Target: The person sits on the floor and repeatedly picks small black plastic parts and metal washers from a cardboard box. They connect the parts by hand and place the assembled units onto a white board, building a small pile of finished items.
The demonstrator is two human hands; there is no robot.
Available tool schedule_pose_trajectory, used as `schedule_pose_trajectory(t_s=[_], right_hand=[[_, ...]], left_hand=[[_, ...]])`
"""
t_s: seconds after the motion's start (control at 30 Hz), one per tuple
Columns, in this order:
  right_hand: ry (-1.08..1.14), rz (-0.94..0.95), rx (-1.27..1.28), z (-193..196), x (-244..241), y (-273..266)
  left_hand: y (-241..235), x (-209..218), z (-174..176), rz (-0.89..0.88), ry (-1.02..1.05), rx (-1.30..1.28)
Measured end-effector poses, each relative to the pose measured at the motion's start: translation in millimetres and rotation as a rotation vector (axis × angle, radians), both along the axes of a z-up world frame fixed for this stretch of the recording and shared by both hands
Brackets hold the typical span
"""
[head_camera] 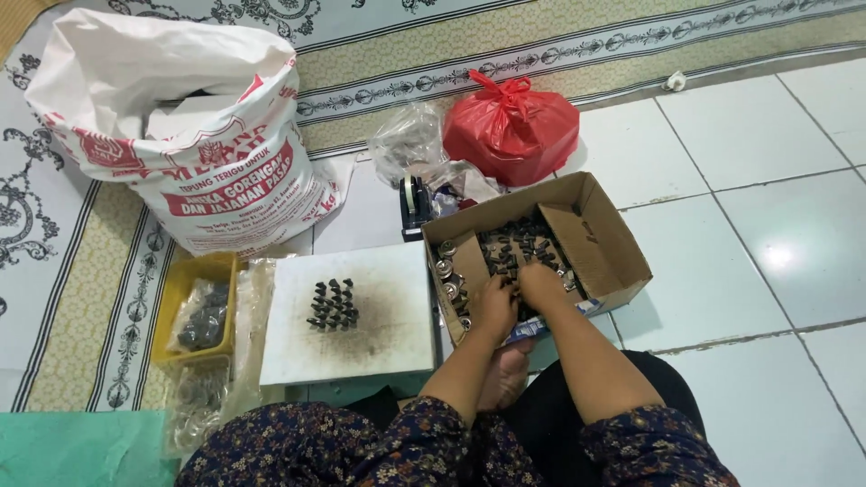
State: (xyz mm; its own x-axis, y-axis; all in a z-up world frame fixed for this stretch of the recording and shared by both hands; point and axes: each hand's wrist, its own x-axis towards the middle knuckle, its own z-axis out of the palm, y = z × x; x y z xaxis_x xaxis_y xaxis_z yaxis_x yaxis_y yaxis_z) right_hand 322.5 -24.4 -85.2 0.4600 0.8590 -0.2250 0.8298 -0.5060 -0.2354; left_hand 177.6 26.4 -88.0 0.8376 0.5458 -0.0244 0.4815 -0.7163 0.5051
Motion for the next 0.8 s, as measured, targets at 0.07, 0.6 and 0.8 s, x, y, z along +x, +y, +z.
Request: schedule_pose_trajectory(t_s=[0.07,0.6,0.8], right_hand=[[0.085,-0.085,0.045,34.6,-9.7,-4.0],[0.774,-0.632,0.439,100.7,-80.3,-17.0],[1.051,-0.733,0.471,110.5,-84.2,-24.1]], left_hand=[[-1.3,-5.2,14.3,0.056,-0.094,-0.039],[-20.1,-56.9,87.0,0.548,-0.659,-0.365],[-20.8,-65.8,79.0,0.567,-0.678,-0.525]])
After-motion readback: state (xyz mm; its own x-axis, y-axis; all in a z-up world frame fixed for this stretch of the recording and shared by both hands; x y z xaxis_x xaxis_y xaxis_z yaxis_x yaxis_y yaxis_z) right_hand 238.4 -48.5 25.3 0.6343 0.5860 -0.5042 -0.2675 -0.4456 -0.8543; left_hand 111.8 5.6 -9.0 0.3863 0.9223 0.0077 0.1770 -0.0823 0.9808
